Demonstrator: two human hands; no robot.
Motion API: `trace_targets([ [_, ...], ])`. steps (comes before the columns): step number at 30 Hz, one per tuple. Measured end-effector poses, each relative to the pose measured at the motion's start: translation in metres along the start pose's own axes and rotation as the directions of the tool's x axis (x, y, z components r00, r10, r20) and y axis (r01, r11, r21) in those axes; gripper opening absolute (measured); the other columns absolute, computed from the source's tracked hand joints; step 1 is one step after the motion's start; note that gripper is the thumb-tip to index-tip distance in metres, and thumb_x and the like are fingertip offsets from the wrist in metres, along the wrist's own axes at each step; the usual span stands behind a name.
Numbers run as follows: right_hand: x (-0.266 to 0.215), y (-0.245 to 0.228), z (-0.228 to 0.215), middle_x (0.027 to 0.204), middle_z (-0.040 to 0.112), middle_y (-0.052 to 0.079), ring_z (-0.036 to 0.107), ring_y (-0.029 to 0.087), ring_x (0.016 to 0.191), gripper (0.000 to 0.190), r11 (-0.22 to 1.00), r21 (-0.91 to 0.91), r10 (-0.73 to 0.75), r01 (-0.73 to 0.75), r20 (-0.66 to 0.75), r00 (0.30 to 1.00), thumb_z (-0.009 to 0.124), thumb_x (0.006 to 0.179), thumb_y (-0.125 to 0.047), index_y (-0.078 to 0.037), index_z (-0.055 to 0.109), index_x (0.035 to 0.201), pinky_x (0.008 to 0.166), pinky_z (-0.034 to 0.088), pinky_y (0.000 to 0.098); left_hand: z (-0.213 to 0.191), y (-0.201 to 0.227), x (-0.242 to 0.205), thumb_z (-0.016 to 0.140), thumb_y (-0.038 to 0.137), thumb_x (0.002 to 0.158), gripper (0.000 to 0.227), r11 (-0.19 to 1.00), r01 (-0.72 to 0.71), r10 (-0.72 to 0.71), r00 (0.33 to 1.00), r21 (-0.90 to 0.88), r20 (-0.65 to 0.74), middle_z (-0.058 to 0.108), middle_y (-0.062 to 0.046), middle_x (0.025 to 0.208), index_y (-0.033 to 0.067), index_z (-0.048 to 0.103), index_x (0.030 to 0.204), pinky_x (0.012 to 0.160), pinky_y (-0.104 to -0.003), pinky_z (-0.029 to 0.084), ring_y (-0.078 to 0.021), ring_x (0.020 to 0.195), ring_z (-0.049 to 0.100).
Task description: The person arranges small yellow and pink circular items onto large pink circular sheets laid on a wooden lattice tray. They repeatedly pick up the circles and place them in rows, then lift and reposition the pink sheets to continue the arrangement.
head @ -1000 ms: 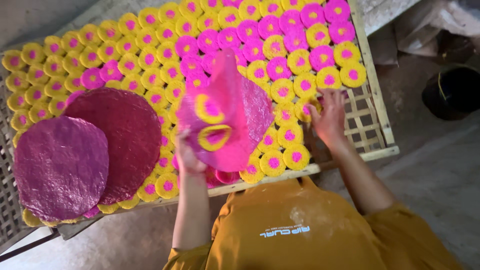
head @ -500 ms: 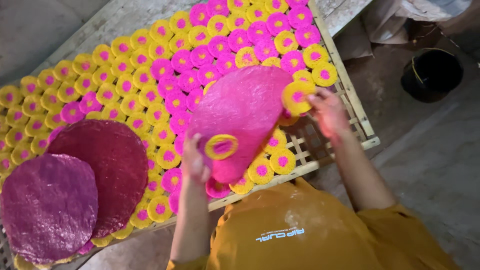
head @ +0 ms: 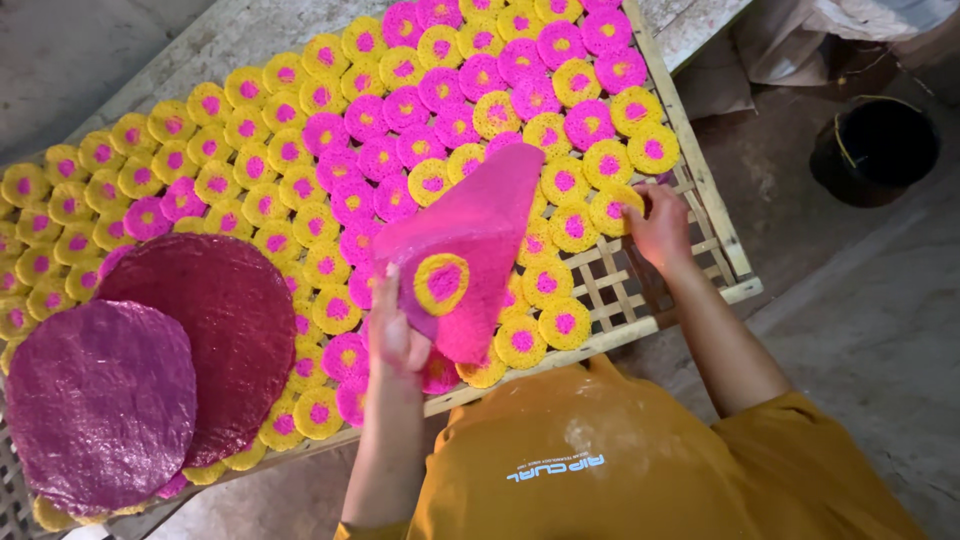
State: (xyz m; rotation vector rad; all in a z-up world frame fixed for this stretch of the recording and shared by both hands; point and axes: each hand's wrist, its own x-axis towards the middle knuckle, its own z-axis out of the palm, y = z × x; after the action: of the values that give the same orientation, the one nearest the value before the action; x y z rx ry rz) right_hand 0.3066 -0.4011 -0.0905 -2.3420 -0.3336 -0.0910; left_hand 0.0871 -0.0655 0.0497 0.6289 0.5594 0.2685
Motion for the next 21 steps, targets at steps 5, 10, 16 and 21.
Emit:
trace_targets([
  [5,0.003,-0.041,-0.023,0.107,0.064,0.022,0.064,0.039,0.099,0.036,0.977,-0.132,-0.186,0.168,-0.138,0.973,0.081,0.083,-0.008,0.001,0.068,0.114,0.082,0.054,0.0457,0.029,-0.022,0.008,0.051,0.026,0.103,0.051,0.997,0.062,-0.063,0.998,0.042,0.006,0.057,-0.014,0.139,0.0132,0.039,0.151,0.111,-0.05,0.048,-0.0295,0.128,0.058],
  [10,-0.016,-0.108,-0.044,0.122,0.065,0.013,0.07,0.017,0.1,0.032,0.886,0.456,-0.024,-0.085,0.228,0.973,0.066,0.098,-0.012,-0.002,0.064,0.128,0.083,0.06,0.0309,0.061,-0.065,0.018,0.052,0.022,0.103,0.058,0.984,0.113,-0.127,0.988,0.141,0.092,0.051,-0.015,0.144,0.0143,0.03,0.156,0.112,-0.051,0.046,-0.0294,0.13,0.054],
  [16,-0.039,-0.102,-0.045,0.106,0.074,0.009,0.069,0.016,0.088,0.032,0.62,0.613,0.145,-0.49,0.524,0.839,0.07,0.096,-0.011,0.003,0.069,0.124,0.078,0.058,0.0337,0.053,-0.101,0.03,0.055,0.027,0.107,0.068,0.932,0.151,-0.223,0.955,0.328,0.194,0.041,-0.016,0.159,0.0062,0.026,0.164,0.119,-0.047,0.034,-0.0266,0.142,0.044],
  [21,-0.003,0.012,-0.087,0.115,0.072,0.008,0.07,0.017,0.103,0.028,0.359,0.854,0.16,-0.376,0.341,0.926,0.065,0.099,-0.006,0.003,0.065,0.125,0.094,0.058,0.0313,-0.001,-0.042,0.039,0.061,0.025,0.104,0.069,0.982,-0.053,0.049,0.999,0.184,0.021,0.052,-0.014,0.153,0.0032,0.028,0.161,0.118,-0.045,0.044,-0.0228,0.139,0.054],
])
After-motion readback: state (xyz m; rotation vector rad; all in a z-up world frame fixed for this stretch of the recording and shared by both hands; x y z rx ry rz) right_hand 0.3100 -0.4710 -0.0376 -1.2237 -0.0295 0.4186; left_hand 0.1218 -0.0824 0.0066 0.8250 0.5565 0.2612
